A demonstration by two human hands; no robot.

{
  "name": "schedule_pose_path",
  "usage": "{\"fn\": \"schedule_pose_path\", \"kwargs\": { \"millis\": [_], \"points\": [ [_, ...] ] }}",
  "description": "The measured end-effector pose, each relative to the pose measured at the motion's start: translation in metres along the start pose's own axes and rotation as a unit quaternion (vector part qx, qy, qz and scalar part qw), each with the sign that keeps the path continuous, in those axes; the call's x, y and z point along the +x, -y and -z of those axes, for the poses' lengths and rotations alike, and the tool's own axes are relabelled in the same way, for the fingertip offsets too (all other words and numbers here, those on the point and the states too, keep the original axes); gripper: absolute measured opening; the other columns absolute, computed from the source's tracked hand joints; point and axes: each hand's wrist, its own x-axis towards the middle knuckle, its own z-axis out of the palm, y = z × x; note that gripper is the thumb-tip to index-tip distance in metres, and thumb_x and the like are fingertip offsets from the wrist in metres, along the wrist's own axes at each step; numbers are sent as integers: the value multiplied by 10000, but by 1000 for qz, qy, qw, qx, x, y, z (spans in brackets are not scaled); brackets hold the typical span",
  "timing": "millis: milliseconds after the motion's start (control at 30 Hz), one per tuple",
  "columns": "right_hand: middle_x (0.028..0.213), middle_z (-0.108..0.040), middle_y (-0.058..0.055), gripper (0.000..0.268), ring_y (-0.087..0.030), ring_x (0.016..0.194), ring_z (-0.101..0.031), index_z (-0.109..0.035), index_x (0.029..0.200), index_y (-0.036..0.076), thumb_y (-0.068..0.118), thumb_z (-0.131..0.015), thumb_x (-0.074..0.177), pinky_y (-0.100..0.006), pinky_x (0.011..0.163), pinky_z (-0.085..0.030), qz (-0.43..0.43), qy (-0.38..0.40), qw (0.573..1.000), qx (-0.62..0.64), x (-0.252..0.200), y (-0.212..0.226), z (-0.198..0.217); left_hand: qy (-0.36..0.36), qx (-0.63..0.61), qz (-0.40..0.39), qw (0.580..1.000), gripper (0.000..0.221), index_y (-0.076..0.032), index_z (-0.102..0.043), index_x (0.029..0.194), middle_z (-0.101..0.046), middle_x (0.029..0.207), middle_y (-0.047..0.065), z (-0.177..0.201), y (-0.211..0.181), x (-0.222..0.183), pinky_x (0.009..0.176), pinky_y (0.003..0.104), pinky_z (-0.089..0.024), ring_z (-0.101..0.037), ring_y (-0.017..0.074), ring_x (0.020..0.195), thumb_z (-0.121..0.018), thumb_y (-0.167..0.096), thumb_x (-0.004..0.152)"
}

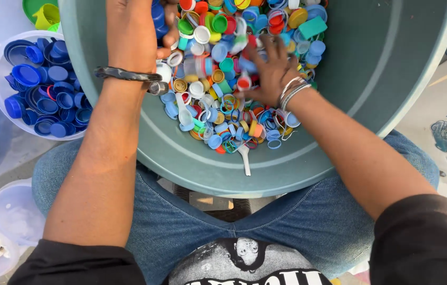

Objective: Sorting plastic bottle caps by color into different containers.

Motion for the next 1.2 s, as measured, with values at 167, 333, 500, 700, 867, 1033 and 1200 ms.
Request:
{"fn": "schedule_pose_path", "kwargs": {
  "millis": [167,333,500,700,867,1033,1200],
  "points": [
    [1612,-271,-169,1068,-555,1448,-251,-282,1590,101,677,-717,803,-772,1138,-185,45,159,984,-69,-38,59,-16,-43,-9,-21,999,280,-51,-664,916,-615,710,-1,-10,0,10,432,254,-342,-586,94,556,-585,-278,1059],
    [1644,-243,-191,962,-539,1418,-284,-279,1566,72,565,-684,847,-655,1088,-290,103,227,968,-4,-71,62,-11,-41,104,-75,991,218,-19,-699,953,-626,715,6,-15,13,8,551,260,-460,-584,92,605,-663,-215,1043],
    [1590,-399,-58,641,-359,1393,-436,-547,1444,180,559,-618,932,-484,1136,-370,142,391,903,110,-51,31,42,10,297,-119,947,140,-24,-739,970,-670,756,21,-13,21,4,637,269,-517,-648,96,696,-732,-160,1002],
    [1174,-725,-139,429,-362,1042,-686,-703,1202,96,446,-666,956,-478,902,-539,29,189,980,55,-22,-31,76,74,305,-81,946,195,-79,-719,1040,-658,736,5,-17,7,8,585,293,-491,-633,107,643,-723,-274,1039],
    [1092,-766,-133,319,-288,1007,-748,-686,1230,101,244,-718,947,-425,911,-593,15,67,978,198,2,-16,17,44,337,-53,939,449,-52,-629,874,-581,620,25,-22,2,1,521,305,-464,-606,104,553,-660,-453,1073],
    [956,-727,-211,475,-405,911,-693,-694,1208,76,241,-863,795,-503,768,-560,-20,-57,994,96,34,25,-26,7,196,4,981,494,-76,-605,861,-592,658,-7,-23,20,11,498,278,-458,-579,92,527,-505,-496,1100],
    [976,-744,-181,440,-385,932,-709,-700,1158,88,239,-871,782,-482,803,-573,-91,-60,988,105,55,22,-44,-12,16,106,994,359,-141,-643,941,-593,693,-26,-19,11,12,410,267,-375,-554,82,525,-512,-464,1024]
  ]
}}
